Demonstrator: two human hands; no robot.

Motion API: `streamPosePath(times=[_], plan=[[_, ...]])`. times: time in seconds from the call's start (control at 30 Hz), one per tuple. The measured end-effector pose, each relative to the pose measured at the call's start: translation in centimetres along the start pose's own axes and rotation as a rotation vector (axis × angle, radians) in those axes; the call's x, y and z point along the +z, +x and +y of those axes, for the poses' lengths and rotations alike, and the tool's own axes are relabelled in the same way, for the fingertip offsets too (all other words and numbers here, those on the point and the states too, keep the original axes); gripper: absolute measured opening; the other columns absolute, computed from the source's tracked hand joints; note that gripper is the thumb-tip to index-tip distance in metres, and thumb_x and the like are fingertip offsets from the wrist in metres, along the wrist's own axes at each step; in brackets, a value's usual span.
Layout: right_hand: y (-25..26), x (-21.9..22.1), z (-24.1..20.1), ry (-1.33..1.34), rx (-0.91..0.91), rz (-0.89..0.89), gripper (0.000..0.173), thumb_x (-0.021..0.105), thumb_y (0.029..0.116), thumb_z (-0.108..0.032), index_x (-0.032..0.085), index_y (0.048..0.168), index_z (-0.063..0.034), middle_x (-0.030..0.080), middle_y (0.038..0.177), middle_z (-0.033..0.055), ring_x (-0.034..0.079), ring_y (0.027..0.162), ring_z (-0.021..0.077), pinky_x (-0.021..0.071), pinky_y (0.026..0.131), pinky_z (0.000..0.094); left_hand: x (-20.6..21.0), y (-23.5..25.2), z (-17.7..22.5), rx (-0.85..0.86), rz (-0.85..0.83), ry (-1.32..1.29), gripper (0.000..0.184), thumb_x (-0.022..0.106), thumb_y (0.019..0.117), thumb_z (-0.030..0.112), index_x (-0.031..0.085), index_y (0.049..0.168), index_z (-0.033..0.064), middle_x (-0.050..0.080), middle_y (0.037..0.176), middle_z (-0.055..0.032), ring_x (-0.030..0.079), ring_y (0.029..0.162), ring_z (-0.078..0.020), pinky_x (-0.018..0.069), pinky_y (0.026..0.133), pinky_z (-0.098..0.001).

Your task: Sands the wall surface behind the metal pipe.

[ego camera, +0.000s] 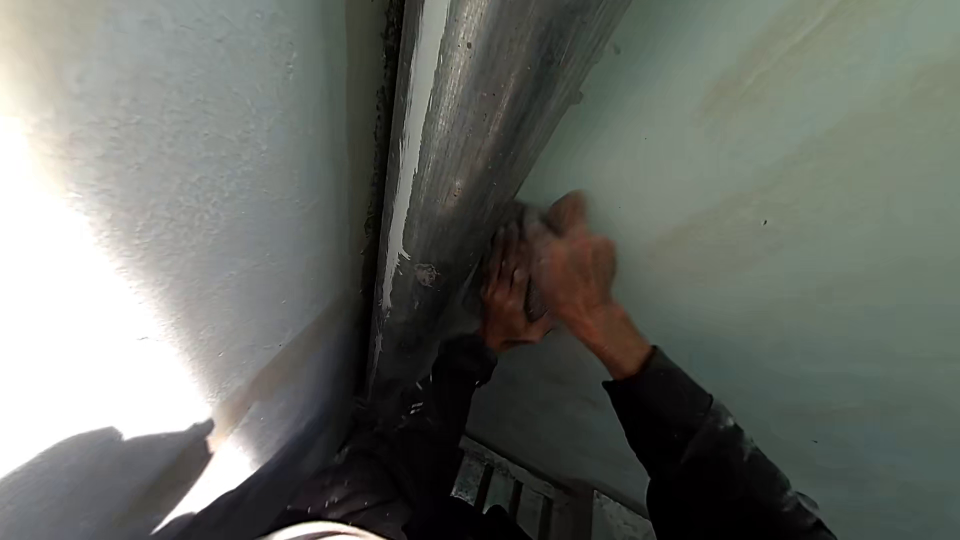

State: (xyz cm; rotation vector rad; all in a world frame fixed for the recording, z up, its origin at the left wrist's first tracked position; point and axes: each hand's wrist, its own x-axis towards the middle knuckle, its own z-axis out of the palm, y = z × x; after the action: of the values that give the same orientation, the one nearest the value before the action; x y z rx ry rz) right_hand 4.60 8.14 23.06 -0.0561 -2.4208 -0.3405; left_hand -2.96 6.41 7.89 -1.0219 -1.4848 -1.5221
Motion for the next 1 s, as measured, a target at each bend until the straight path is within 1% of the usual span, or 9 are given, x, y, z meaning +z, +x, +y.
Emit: streamPosePath(times=[0.07, 0.27, 0.37, 0.43, 0.57, 0.63, 0.77, 0.83, 1.0], plan=[[-0.3, 1.2, 0.2, 0.027, -0.047, -0.031, 0.025, 0.061, 0.0963, -0.010, 0.074, 0.117, -0.0044, 0.059, 0.107, 0.0229, 0.056, 0.053, 0.0284, 0.0434, 0.040, 0.0400, 0.3, -1.3, -0.5, 0.007, 0.066, 0.032, 0.106, 0.053, 0.0827, 0.073, 0.041, 0.149, -0.0092, 0.033, 0.159, -0.0320, 0.026, 0.153, -0.0403, 0.0151, 0.126, -0.0513], [8.7, -8.7, 2.4, -0.090, 0.088, 0.199, 0.028, 0.055, 0.1016, -0.021, 0.077, 0.114, -0.0091, 0.064, 0.110, 0.0244, 0.065, 0.087, 0.0370, 0.0491, 0.065, 0.0493, 0.6, 13.8, 3.5, 0.232, 0.120, -0.028, 0.108, 0.056, 0.0760, 0.071, 0.046, 0.145, -0.0115, 0.038, 0.156, -0.0327, 0.031, 0.150, -0.0439, 0.0236, 0.124, -0.0518], [2.4, -2.1, 0.6, -0.009, 0.039, 0.061, 0.026, 0.058, 0.0994, -0.014, 0.072, 0.120, -0.0058, 0.059, 0.112, 0.0237, 0.061, 0.060, 0.0298, 0.0475, 0.043, 0.0417, -0.3, 3.7, 0.2, 0.062, 0.002, -0.032, 0.104, 0.064, 0.0769, 0.066, 0.042, 0.150, -0.0056, 0.031, 0.162, -0.0270, 0.023, 0.154, -0.0388, 0.0217, 0.126, -0.0520], [-0.2, 1.0, 0.7, 0.081, -0.031, -0.013, 0.023, 0.063, 0.0962, -0.012, 0.073, 0.115, -0.0044, 0.058, 0.109, 0.0223, 0.059, 0.056, 0.0282, 0.0457, 0.040, 0.0402, -0.5, -0.5, -0.9, 0.015, 0.029, -0.003, 0.106, 0.061, 0.0781, 0.071, 0.045, 0.146, -0.0077, 0.035, 0.159, -0.0303, 0.027, 0.152, -0.0414, 0.0221, 0.125, -0.0525], [6.6, -6.3, 3.6, 0.020, 0.000, 0.136, 0.025, 0.058, 0.1010, -0.021, 0.078, 0.108, -0.0065, 0.068, 0.105, 0.0229, 0.067, 0.083, 0.0372, 0.0520, 0.064, 0.0504, 0.9, 10.2, 3.1, 0.177, 0.165, -0.021, 0.107, 0.058, 0.0744, 0.073, 0.053, 0.138, -0.0136, 0.046, 0.149, -0.0356, 0.038, 0.145, -0.0454, 0.0270, 0.123, -0.0502], [8.5, -8.8, 3.7, 0.006, 0.059, 0.222, 0.025, 0.058, 0.1000, -0.020, 0.079, 0.106, -0.0071, 0.067, 0.106, 0.0225, 0.065, 0.092, 0.0347, 0.0503, 0.074, 0.0471, 1.3, 13.4, 4.0, 0.223, 0.151, -0.052, 0.108, 0.057, 0.0765, 0.071, 0.049, 0.142, -0.0136, 0.041, 0.153, -0.0342, 0.034, 0.148, -0.0446, 0.0223, 0.125, -0.0512], [1.3, -2.0, 0.4, 0.064, 0.040, 0.028, 0.022, 0.061, 0.0986, -0.012, 0.073, 0.115, -0.0046, 0.059, 0.112, 0.0217, 0.063, 0.066, 0.0297, 0.0508, 0.048, 0.0413, 0.4, 1.9, 0.7, 0.034, 0.053, -0.033, 0.104, 0.061, 0.0800, 0.069, 0.042, 0.149, -0.0070, 0.031, 0.162, -0.0283, 0.023, 0.154, -0.0391, 0.0187, 0.127, -0.0525], [0.6, -0.8, 0.9, 0.082, -0.003, -0.019, 0.022, 0.062, 0.0971, -0.013, 0.075, 0.114, -0.0062, 0.060, 0.108, 0.0202, 0.062, 0.062, 0.0281, 0.0476, 0.045, 0.0403, 0.7, 0.7, 0.2, 0.035, 0.098, 0.000, 0.106, 0.060, 0.0787, 0.073, 0.045, 0.146, -0.0084, 0.035, 0.158, -0.0313, 0.027, 0.152, -0.0405, 0.0195, 0.126, -0.0514], [11.4, -11.4, 4.3, -0.053, 0.119, 0.179, 0.029, 0.054, 0.0992, -0.025, 0.078, 0.103, -0.0082, 0.070, 0.109, 0.0238, 0.067, 0.101, 0.0408, 0.0499, 0.080, 0.0575, 1.4, 17.2, 5.3, 0.242, 0.172, -0.021, 0.107, 0.062, 0.0717, 0.068, 0.052, 0.140, -0.0131, 0.043, 0.152, -0.0335, 0.036, 0.147, -0.0458, 0.0251, 0.124, -0.0512]])
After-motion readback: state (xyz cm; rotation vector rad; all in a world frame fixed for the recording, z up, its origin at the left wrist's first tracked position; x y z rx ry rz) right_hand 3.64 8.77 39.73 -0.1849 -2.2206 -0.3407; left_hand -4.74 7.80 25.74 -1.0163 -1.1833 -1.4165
